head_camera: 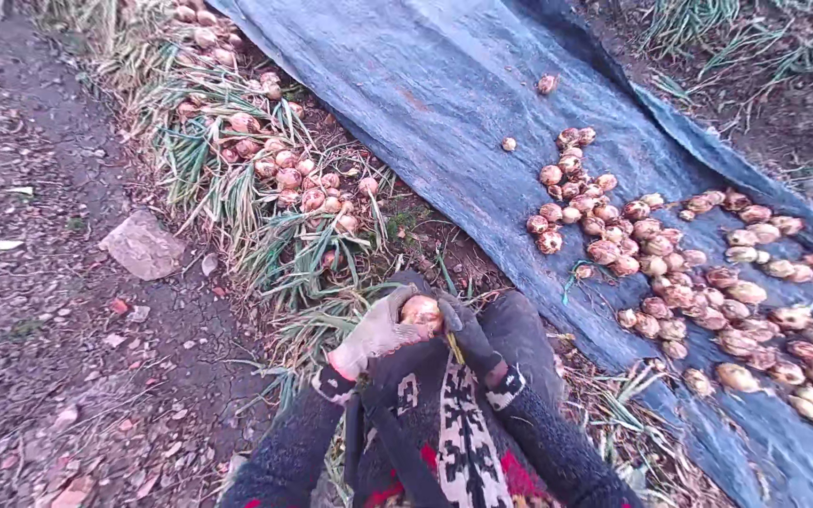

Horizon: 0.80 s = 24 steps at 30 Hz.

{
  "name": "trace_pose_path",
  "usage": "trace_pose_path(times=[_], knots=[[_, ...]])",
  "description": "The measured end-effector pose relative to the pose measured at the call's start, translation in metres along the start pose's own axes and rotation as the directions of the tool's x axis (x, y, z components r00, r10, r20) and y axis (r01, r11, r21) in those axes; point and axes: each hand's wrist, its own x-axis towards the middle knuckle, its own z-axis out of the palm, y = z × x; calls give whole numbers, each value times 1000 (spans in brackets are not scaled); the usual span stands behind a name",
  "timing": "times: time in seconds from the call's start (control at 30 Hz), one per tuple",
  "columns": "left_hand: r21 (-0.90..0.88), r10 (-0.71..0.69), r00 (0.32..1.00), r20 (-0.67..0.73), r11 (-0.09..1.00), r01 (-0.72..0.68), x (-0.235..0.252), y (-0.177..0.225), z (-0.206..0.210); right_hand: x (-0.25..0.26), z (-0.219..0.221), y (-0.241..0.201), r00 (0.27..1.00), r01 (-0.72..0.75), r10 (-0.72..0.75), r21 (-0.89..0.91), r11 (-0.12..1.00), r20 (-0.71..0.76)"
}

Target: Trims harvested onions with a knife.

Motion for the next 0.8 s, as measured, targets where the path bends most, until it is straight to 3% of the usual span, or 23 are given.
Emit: trace_pose_path(times=[0.13,0.2,0.27,0.3,0.37,0.4,0.47,0.5,0.53,0.6,0.67,0.73,0.8], knots=[[235,65,998,-16,970,-60,-14,11,31,-19,-15,6,1000,12,-10,78,997,-28],[462,124,992,-30,882,-96,-20,6,45,-28,-20,13,999,-30,31,104,994,-8],[556,249,963,-102,817,-152,-23,-6,60,-33,-22,16,998,-48,52,101,994,-43],[487,221,965,-143,864,-126,-24,-10,67,-36,-22,15,997,-19,25,97,995,-69],[56,-46,978,-202,997,59,-23,-16,76,-47,-22,7,992,95,-81,151,984,-96],[-228,-217,952,-217,959,166,-17,-23,74,-57,-21,-6,985,170,-160,205,964,-63],[-729,-453,868,-202,661,175,0,-45,74,-79,-23,-35,955,285,-298,276,918,4],[-824,-477,857,-197,554,119,6,-52,65,-82,-23,-44,949,306,-315,277,911,-15],[-835,-456,861,-224,545,71,9,-53,56,-78,-25,-48,956,293,-282,213,932,-82],[-698,-415,852,-319,711,86,14,-37,47,-62,-38,-38,983,110,-115,-42,993,-143],[-340,-336,844,-418,920,198,19,-13,49,-41,-50,-11,997,-68,58,-231,971,-51],[122,-173,883,-436,961,249,21,6,61,-35,-46,3,976,-210,213,-80,974,40],[480,-56,945,-322,851,214,16,22,82,-28,-39,18,927,-376,366,266,888,86]])
